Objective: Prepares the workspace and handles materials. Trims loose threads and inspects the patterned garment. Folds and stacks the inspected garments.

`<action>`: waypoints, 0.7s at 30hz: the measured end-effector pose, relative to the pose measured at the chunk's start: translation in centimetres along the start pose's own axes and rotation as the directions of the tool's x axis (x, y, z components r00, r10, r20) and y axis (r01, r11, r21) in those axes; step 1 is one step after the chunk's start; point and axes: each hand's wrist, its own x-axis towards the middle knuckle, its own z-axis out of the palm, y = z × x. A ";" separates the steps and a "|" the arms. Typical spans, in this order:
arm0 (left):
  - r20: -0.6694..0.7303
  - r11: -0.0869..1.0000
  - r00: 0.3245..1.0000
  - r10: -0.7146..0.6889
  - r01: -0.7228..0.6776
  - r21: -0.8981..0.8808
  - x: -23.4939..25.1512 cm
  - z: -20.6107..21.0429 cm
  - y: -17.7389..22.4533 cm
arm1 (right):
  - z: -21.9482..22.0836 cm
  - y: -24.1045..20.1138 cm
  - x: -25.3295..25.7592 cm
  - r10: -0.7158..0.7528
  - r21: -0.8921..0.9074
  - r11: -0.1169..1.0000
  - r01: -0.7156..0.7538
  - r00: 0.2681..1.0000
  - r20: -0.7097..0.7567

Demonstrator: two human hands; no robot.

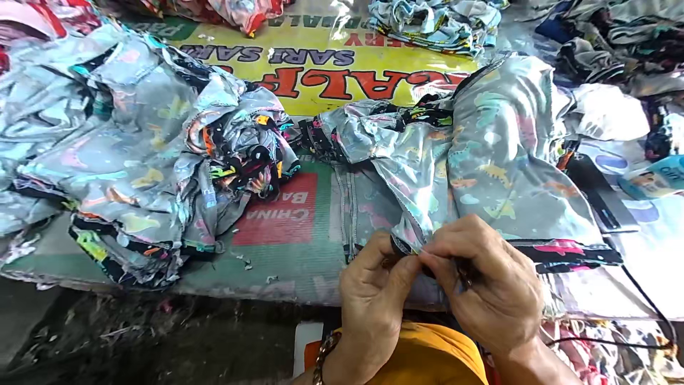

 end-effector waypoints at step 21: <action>0.032 1.000 0.999 0.015 -0.015 -0.001 0.4 -0.6 0.0 | -1.8 0.3 -0.5 0.193 0.069 0.975 -0.211 0.959 0.206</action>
